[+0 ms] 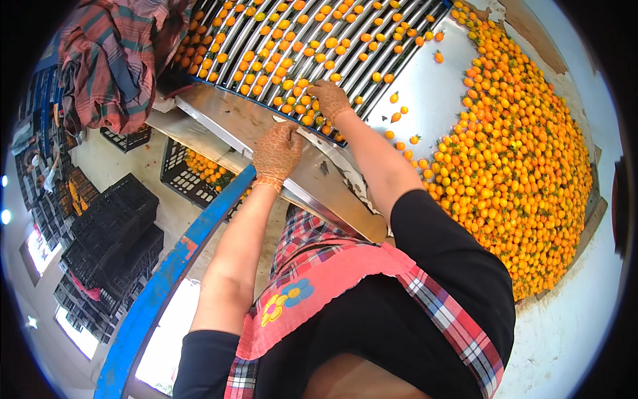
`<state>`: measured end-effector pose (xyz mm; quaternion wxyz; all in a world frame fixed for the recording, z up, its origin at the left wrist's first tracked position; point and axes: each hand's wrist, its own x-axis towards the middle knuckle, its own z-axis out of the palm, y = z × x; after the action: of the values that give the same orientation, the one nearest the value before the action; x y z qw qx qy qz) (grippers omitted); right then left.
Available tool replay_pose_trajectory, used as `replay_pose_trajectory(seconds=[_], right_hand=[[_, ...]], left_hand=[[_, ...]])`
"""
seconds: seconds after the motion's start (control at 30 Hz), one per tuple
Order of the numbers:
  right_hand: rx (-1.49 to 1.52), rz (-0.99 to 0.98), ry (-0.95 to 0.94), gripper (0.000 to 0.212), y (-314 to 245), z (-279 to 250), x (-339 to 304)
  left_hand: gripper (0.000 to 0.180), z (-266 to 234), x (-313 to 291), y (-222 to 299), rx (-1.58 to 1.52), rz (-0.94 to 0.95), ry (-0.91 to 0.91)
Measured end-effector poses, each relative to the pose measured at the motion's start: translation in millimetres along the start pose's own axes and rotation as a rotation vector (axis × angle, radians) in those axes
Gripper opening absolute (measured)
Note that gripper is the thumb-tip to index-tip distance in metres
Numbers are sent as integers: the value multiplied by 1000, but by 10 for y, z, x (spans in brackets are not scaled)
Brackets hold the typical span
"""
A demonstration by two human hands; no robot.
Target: The person sorts small orange fruit on a metal roller conveyor by hand, moving them from a pile into crates.
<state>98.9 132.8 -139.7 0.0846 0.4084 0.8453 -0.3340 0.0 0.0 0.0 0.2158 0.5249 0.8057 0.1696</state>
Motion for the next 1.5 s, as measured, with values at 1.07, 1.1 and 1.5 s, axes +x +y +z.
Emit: replay_pose_trajectory(seconds=[1.07, 1.1, 1.5], right_hand=[[1964, 116, -801, 60, -247, -355, -795], [1966, 139, -801, 61, -278, -372, -804], [1719, -54, -602, 45, -285, -121, -880]], left_hand=[[39, -36, 47, 19, -61, 33, -67], [38, -46, 42, 32, -66, 26, -67], [30, -28, 48, 29, -22, 59, -72]])
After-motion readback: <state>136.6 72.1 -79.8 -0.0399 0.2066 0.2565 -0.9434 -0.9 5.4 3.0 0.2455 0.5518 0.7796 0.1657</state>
